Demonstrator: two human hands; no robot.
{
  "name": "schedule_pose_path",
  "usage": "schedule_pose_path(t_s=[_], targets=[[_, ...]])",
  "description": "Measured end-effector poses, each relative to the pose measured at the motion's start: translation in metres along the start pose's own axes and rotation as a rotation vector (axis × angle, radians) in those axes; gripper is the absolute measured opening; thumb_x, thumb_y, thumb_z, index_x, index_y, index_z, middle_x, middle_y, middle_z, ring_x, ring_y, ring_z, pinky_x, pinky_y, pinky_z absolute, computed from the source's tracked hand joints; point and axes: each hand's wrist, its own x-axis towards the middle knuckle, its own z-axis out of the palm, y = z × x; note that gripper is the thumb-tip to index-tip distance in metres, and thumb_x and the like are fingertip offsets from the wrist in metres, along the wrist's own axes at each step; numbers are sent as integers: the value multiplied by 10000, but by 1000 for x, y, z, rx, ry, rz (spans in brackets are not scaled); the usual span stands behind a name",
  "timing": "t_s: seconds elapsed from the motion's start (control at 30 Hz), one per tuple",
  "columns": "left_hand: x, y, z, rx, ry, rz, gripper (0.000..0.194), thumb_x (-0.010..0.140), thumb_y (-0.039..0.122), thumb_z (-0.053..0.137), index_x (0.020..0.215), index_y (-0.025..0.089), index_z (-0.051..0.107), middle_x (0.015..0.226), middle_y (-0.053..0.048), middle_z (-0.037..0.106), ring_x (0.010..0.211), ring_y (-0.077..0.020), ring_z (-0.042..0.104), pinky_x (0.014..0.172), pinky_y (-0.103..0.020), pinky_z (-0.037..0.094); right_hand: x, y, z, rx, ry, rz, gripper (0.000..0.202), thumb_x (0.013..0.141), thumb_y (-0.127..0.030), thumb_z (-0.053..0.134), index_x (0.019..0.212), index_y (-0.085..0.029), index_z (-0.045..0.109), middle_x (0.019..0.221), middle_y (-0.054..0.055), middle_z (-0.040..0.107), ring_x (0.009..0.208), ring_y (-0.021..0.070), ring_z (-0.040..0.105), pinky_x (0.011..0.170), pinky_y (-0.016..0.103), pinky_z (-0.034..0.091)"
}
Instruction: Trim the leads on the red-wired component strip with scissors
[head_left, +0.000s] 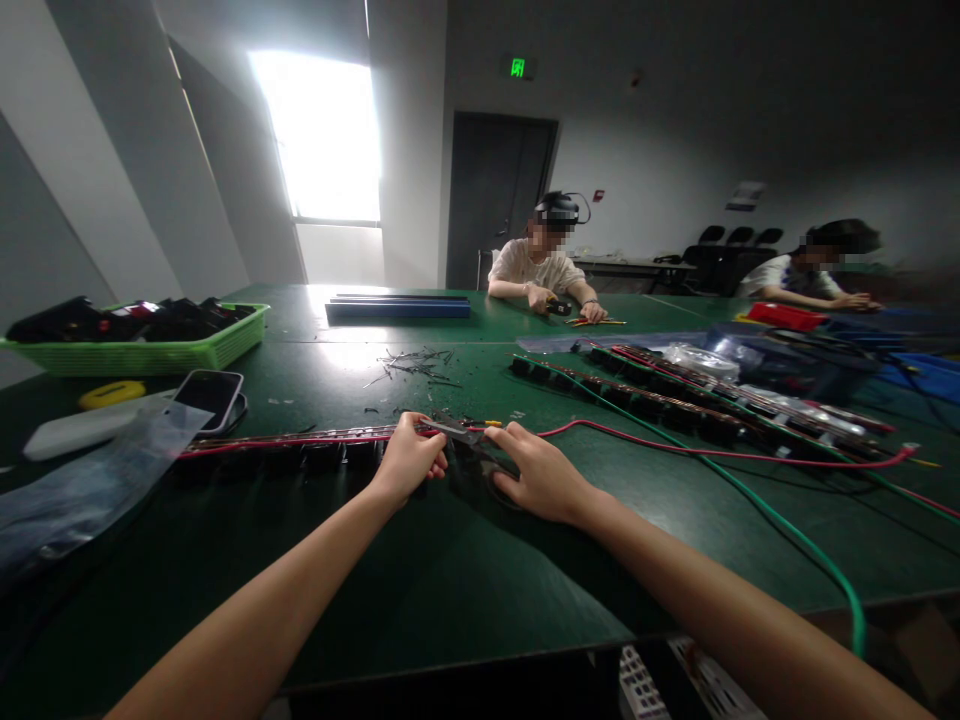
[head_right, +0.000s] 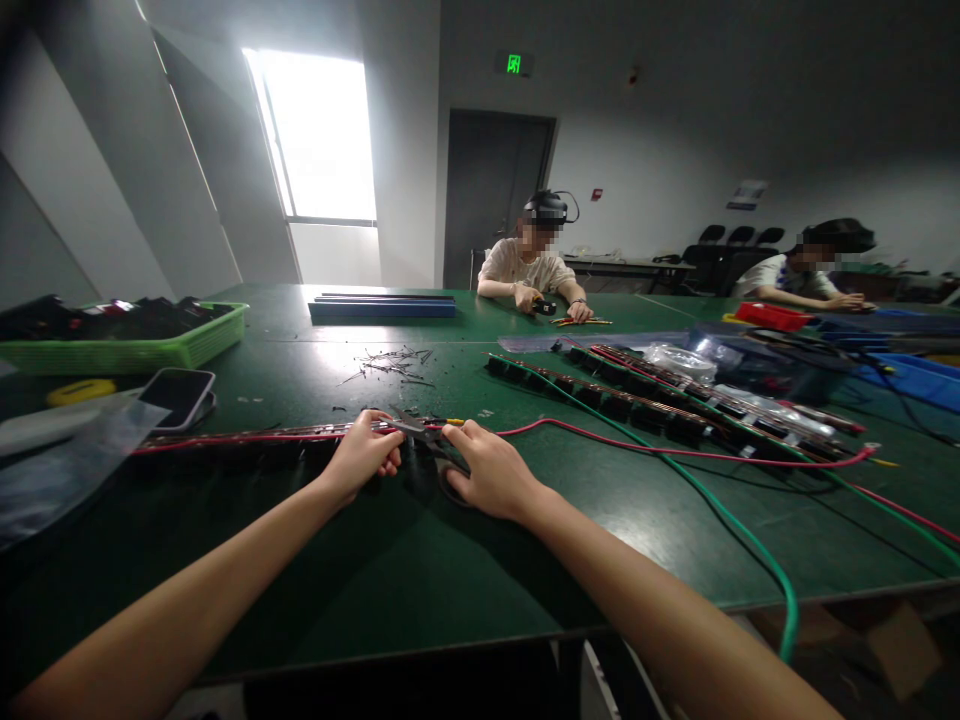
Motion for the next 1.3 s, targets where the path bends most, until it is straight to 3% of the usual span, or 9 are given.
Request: schedule_pose_path(t_s=[1.3], targets=[[0, -1, -1, -29, -4, -4, 279, 795, 157, 551, 1032, 153, 404, 461, 45, 568, 349, -93, 516, 359, -141, 356, 0, -1, -2, 25, 23, -3, 491, 779, -245, 583, 1251, -197, 456, 1044, 74, 522, 893, 199, 529, 819, 324, 429]])
